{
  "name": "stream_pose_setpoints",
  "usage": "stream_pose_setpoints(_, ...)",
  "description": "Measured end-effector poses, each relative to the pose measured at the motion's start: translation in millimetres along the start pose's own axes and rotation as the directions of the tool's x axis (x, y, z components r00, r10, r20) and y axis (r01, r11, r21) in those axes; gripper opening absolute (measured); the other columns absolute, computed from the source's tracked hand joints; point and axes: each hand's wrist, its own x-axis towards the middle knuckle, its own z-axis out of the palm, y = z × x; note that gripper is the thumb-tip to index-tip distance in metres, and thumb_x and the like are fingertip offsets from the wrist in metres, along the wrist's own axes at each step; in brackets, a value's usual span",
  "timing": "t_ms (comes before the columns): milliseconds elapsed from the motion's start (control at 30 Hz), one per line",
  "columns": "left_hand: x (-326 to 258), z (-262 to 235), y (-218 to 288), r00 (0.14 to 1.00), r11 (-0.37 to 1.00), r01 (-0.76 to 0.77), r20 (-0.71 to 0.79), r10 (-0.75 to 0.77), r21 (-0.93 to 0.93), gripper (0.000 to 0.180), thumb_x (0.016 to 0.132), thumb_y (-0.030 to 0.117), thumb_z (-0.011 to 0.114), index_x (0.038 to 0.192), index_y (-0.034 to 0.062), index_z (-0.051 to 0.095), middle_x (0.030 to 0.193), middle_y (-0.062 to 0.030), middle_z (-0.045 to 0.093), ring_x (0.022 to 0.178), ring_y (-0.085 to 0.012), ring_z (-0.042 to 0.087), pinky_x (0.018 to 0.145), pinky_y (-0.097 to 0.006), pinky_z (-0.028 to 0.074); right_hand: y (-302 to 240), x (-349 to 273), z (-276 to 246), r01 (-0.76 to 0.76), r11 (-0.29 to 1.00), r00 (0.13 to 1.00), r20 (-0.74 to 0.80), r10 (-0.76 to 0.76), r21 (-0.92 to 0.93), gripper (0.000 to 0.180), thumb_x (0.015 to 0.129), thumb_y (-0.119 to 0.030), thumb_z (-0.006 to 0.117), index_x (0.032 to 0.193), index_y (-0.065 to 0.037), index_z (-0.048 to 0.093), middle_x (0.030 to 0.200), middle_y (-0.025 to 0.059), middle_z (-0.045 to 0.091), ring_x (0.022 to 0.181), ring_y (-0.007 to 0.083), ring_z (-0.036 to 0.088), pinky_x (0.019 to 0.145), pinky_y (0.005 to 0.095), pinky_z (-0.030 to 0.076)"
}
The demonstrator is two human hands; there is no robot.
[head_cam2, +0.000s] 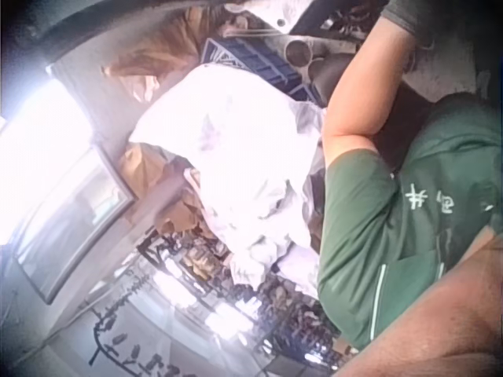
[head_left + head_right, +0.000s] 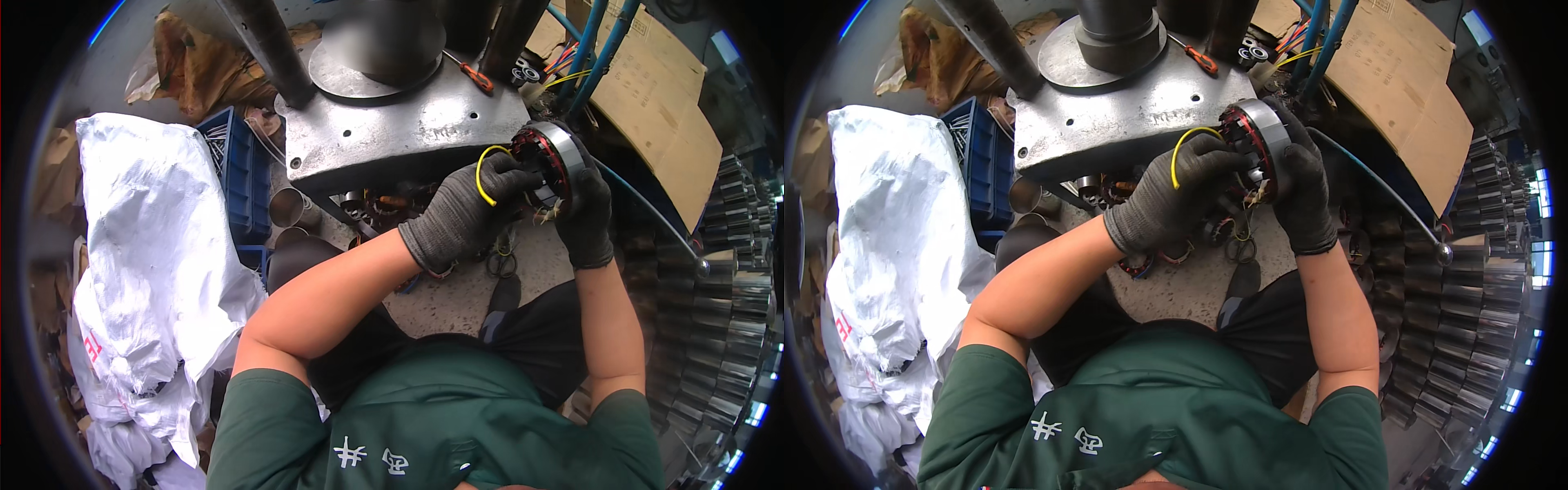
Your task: Assembling motor stator components and pressing them into a metal sleeve using an industrial press.
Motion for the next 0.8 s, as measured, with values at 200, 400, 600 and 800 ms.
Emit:
stream_pose_setpoints(200,3,3,-2,0.987,0.907,0.158,0.061,-0.146,-0.389,0.037,0.080,0.000,0.076,0.116,0.0055,0.069,0.106,-0.0153,0.067,0.093,-0.0278,0.072,0.077,-0.035,0.060,14,-4,-13,0.034,0.972,0.997,0.073,-0.018,-0.233,0.077,0.094,-0.044,0.064,0.152,0.003,0.042,0.140,0.0202,0.060,0.128,0.0285,0.061,0.113,0.0423,0.046)
stream_pose_setpoints(400,6,0,-7,1.000,0.987,-0.010,0.012,0.012,-0.161,0.015,0.080,0.001,0.077,0.093,0.0027,0.071,0.103,-0.0154,0.066,0.093,-0.0302,0.070,0.079,-0.039,0.059,41,-7,-41,0.297,0.804,0.954,0.127,-0.271,-0.515,0.052,0.106,-0.037,0.049,0.139,0.003,0.054,0.134,0.0173,0.064,0.120,0.0245,0.065,0.108,0.0407,0.049)
stream_pose_setpoints(600,6,-4,-7,1.000,0.994,-0.010,0.027,0.013,-0.107,0.015,0.080,0.000,0.077,0.091,0.0031,0.067,0.103,-0.0165,0.065,0.094,-0.0316,0.069,0.081,-0.040,0.057,32,1,-31,0.134,0.980,0.990,-0.016,-0.138,-0.149,0.054,0.106,-0.041,0.045,0.139,0.001,0.056,0.137,0.0173,0.063,0.123,0.0270,0.063,0.110,0.0446,0.048)
stream_pose_setpoints(800,5,-16,-3,0.998,0.960,-0.023,-0.068,0.004,-0.279,0.013,0.087,0.001,0.071,0.097,-0.0001,0.063,0.100,-0.0142,0.064,0.088,-0.0279,0.067,0.078,-0.038,0.056,8,10,-15,-0.124,0.878,0.980,-0.083,0.182,0.462,0.062,0.103,-0.049,0.045,0.143,-0.002,0.054,0.142,0.0182,0.059,0.130,0.0318,0.058,0.114,0.0510,0.045)
